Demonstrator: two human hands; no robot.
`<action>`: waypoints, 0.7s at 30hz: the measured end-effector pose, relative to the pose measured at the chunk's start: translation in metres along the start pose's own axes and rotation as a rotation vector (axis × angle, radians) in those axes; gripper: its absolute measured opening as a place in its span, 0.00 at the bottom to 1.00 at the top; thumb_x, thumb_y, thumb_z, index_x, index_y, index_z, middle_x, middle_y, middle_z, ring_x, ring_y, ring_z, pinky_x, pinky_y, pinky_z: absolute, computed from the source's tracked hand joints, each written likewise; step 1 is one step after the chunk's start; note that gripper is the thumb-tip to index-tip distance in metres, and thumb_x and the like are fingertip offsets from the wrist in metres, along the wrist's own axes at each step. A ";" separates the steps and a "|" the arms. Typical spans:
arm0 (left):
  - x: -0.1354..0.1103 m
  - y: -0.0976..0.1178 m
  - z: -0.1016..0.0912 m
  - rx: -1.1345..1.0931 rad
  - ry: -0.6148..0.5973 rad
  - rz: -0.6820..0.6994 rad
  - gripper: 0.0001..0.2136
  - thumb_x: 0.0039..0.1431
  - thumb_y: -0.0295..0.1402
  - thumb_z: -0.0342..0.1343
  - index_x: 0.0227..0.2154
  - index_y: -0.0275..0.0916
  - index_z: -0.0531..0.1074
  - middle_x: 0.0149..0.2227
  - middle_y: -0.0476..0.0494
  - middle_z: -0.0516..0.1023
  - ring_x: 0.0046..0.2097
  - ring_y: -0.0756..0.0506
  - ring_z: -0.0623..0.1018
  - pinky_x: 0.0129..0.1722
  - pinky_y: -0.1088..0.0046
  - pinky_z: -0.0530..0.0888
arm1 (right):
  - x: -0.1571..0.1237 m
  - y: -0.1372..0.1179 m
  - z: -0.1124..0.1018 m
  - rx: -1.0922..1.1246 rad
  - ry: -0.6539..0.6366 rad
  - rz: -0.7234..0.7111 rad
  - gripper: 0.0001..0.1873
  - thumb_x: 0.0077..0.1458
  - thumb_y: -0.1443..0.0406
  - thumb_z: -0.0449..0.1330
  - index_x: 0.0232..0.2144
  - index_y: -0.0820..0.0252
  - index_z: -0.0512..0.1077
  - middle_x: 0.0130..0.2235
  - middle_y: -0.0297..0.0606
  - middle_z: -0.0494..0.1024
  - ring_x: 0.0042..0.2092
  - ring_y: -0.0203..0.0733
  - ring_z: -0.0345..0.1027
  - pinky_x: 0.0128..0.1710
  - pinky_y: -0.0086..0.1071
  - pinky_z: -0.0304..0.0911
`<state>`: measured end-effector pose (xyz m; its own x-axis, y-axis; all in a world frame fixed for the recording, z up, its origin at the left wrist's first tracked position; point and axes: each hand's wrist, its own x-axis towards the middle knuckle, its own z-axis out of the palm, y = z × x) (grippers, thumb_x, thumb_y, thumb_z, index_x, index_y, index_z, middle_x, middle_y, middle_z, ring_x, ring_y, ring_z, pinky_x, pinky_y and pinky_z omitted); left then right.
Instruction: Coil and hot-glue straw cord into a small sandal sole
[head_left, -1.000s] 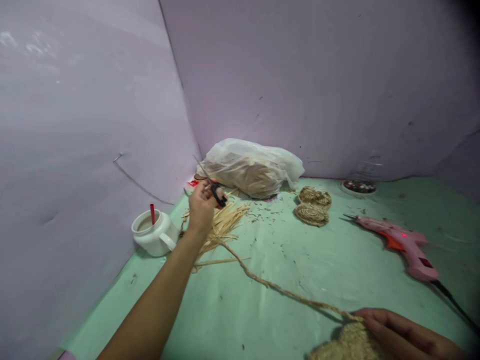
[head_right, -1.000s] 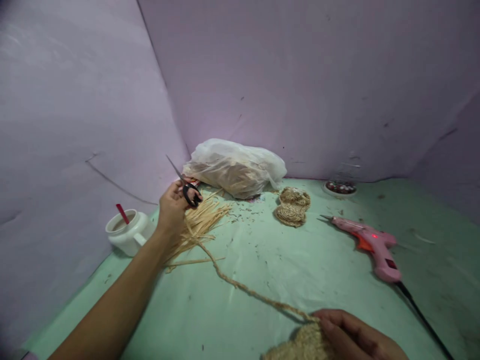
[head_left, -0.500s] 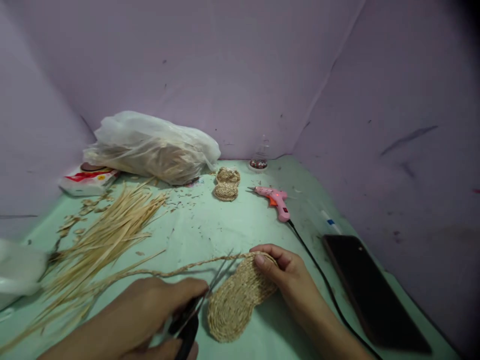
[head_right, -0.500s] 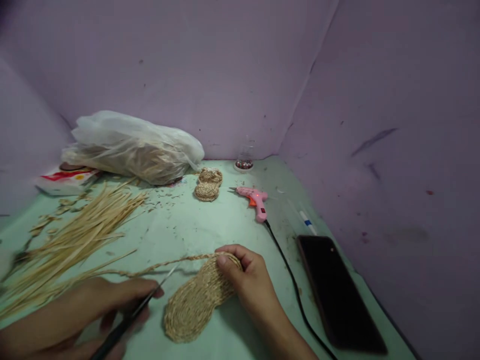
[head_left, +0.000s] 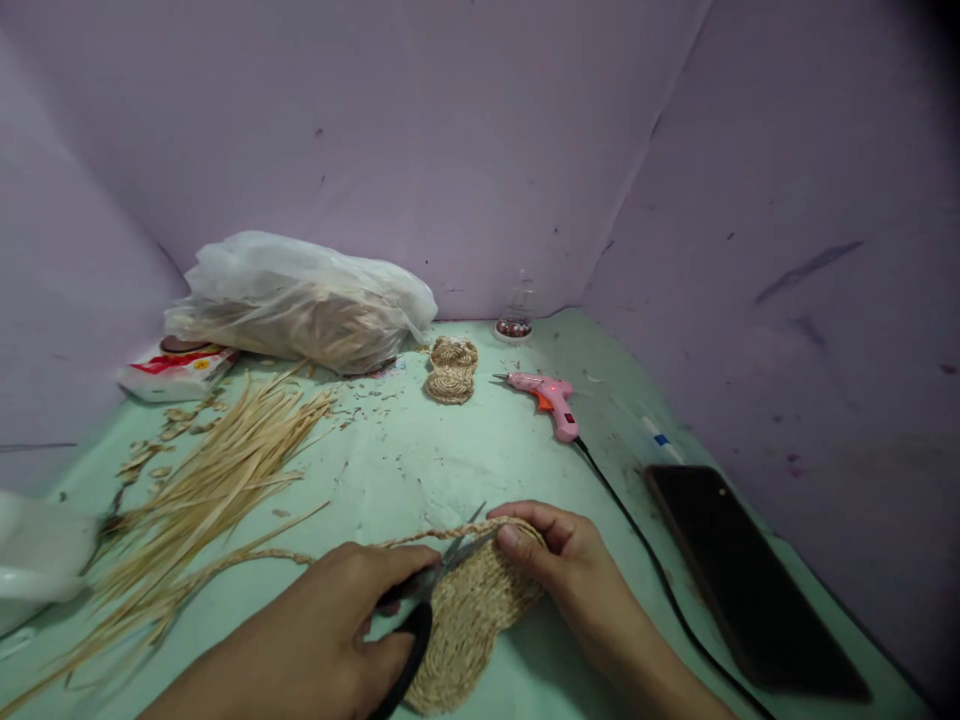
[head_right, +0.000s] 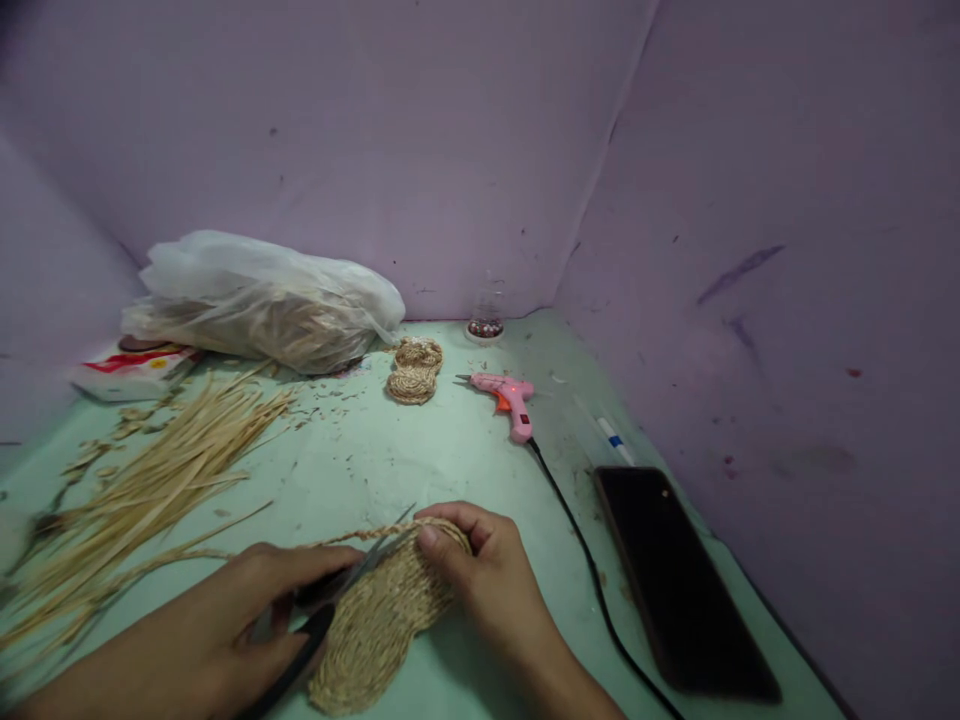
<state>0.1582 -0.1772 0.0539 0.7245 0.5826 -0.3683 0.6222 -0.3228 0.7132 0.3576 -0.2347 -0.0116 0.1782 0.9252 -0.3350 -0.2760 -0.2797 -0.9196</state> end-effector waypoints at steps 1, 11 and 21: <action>0.002 0.001 0.002 -0.010 -0.001 0.005 0.15 0.49 0.29 0.48 0.39 0.45 0.75 0.32 0.52 0.79 0.34 0.47 0.73 0.34 0.76 0.67 | -0.001 0.001 0.001 0.009 -0.011 -0.001 0.22 0.35 0.53 0.72 0.30 0.65 0.79 0.27 0.39 0.78 0.28 0.37 0.67 0.30 0.31 0.60; 0.009 -0.002 0.014 -0.039 0.033 0.004 0.11 0.48 0.28 0.47 0.31 0.40 0.73 0.27 0.52 0.75 0.30 0.49 0.69 0.29 0.76 0.63 | 0.001 0.015 0.001 0.003 -0.081 -0.036 0.21 0.42 0.51 0.68 0.29 0.65 0.76 0.26 0.38 0.76 0.27 0.37 0.66 0.29 0.30 0.59; 0.015 -0.022 0.027 -0.042 0.089 -0.078 0.11 0.44 0.28 0.49 0.31 0.41 0.73 0.27 0.52 0.74 0.30 0.50 0.69 0.28 0.77 0.62 | 0.003 0.017 0.002 0.036 -0.084 0.021 0.22 0.40 0.50 0.69 0.27 0.64 0.75 0.24 0.36 0.73 0.26 0.34 0.63 0.28 0.28 0.57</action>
<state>0.1634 -0.1815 0.0169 0.6437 0.6694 -0.3709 0.6617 -0.2433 0.7092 0.3516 -0.2360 -0.0281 0.0924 0.9380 -0.3340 -0.3125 -0.2912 -0.9042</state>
